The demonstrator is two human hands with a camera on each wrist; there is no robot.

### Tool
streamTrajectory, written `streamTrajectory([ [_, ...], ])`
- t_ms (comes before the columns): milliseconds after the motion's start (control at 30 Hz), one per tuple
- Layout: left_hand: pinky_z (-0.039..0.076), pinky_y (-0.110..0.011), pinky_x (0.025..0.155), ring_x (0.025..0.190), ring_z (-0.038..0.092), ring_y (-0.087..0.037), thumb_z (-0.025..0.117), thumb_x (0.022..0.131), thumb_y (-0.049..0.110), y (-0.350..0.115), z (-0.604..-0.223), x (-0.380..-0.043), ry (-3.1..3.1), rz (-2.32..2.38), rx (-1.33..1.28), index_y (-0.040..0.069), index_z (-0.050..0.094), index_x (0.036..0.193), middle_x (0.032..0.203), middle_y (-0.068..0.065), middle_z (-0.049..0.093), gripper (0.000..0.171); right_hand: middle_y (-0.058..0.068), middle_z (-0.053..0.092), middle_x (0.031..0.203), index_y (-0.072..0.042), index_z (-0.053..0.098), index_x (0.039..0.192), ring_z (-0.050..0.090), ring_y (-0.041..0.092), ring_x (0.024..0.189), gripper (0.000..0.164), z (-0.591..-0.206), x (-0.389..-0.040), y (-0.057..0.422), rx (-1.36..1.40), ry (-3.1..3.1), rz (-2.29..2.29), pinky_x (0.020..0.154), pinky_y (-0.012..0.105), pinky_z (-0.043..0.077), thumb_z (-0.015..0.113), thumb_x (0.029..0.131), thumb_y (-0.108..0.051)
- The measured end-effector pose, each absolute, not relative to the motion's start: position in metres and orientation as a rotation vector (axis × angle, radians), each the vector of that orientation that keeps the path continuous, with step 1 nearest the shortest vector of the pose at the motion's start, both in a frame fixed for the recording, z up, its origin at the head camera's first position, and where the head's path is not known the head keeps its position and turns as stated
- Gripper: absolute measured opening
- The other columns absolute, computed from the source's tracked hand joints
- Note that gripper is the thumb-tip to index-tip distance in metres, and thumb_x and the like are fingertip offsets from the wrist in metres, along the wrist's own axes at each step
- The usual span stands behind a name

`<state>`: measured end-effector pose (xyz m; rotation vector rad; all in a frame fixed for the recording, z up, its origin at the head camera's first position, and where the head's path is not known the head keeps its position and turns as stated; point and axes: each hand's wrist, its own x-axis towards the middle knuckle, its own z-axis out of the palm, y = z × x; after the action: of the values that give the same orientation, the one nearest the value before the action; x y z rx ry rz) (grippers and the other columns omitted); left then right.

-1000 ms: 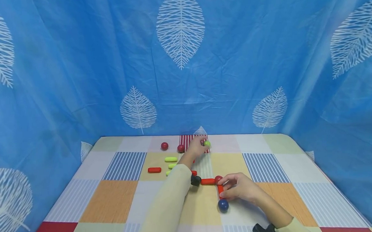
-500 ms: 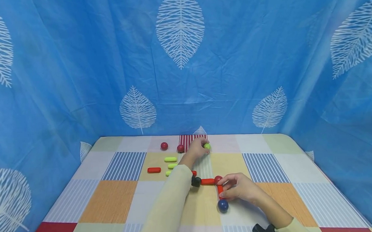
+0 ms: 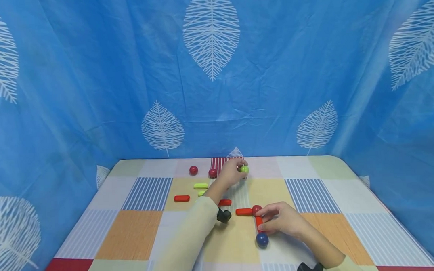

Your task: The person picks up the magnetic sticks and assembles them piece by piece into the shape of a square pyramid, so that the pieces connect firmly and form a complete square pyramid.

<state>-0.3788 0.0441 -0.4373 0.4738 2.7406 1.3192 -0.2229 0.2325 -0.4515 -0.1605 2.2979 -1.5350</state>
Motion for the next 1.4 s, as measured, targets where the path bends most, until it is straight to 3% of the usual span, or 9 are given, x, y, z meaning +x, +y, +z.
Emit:
streamTrajectory([
  [367, 0.058, -0.029, 0.087, 0.097, 0.063, -0.013, 0.081, 0.088, 0.013, 0.021, -0.43, -0.335, 2.673, 1.395, 0.523, 0.017, 0.069, 0.114, 0.109, 0.0, 0.07, 0.028, 0.012, 0.069, 0.091, 0.007, 0.07, 0.119, 0.074, 0.02, 0.076, 0.043, -0.45, -0.221, 0.234, -0.189, 2.262, -1.591, 0.072, 0.039, 0.064, 0.085, 0.079, -0.003],
  [567, 0.06, -0.029, 0.086, 0.099, 0.065, -0.016, 0.081, 0.089, 0.013, 0.009, -0.428, -0.314, 2.649, 1.414, 0.514, 0.015, 0.069, 0.119, 0.113, -0.002, 0.069, 0.033, 0.011, 0.07, 0.089, 0.007, 0.07, 0.119, 0.074, 0.02, 0.076, 0.043, -0.45, -0.221, 0.234, -0.193, 2.264, -1.585, 0.072, 0.038, 0.064, 0.085, 0.079, -0.004],
  [700, 0.06, -0.028, 0.083, 0.099, 0.065, -0.016, 0.081, 0.088, 0.014, 0.001, -0.429, -0.303, 2.648, 1.37, 0.514, 0.014, 0.07, 0.123, 0.111, -0.001, 0.07, 0.036, 0.011, 0.071, 0.09, 0.007, 0.07, 0.12, 0.074, 0.021, 0.077, 0.044, -0.451, -0.221, 0.234, -0.198, 2.265, -1.584, 0.072, 0.038, 0.064, 0.084, 0.08, -0.003],
  [933, 0.055, -0.024, 0.076, 0.087, 0.062, -0.013, 0.082, 0.086, 0.012, -0.009, -0.435, -0.289, 2.636, 1.332, 0.605, 0.009, 0.072, 0.114, 0.097, 0.001, 0.07, 0.03, 0.012, 0.071, 0.09, 0.007, 0.069, 0.12, 0.075, 0.021, 0.076, 0.043, -0.452, -0.222, 0.236, -0.187, 2.246, -1.594, 0.073, 0.038, 0.064, 0.084, 0.08, -0.002],
  [1233, 0.055, -0.026, 0.077, 0.088, 0.061, -0.015, 0.083, 0.085, 0.012, -0.023, -0.438, -0.273, 2.634, 1.289, 0.573, 0.007, 0.072, 0.12, 0.105, -0.002, 0.071, 0.037, 0.011, 0.07, 0.089, 0.008, 0.069, 0.119, 0.074, 0.02, 0.076, 0.043, -0.453, -0.222, 0.236, -0.197, 2.242, -1.596, 0.073, 0.038, 0.064, 0.084, 0.08, -0.002],
  [1400, 0.053, -0.027, 0.075, 0.087, 0.057, -0.017, 0.084, 0.083, 0.011, -0.029, -0.44, -0.266, 2.637, 1.224, 0.554, 0.009, 0.073, 0.11, 0.098, 0.001, 0.067, 0.029, 0.012, 0.071, 0.089, 0.008, 0.069, 0.119, 0.075, 0.021, 0.076, 0.044, -0.452, -0.223, 0.237, -0.198, 2.237, -1.596, 0.072, 0.039, 0.064, 0.084, 0.08, -0.003],
])
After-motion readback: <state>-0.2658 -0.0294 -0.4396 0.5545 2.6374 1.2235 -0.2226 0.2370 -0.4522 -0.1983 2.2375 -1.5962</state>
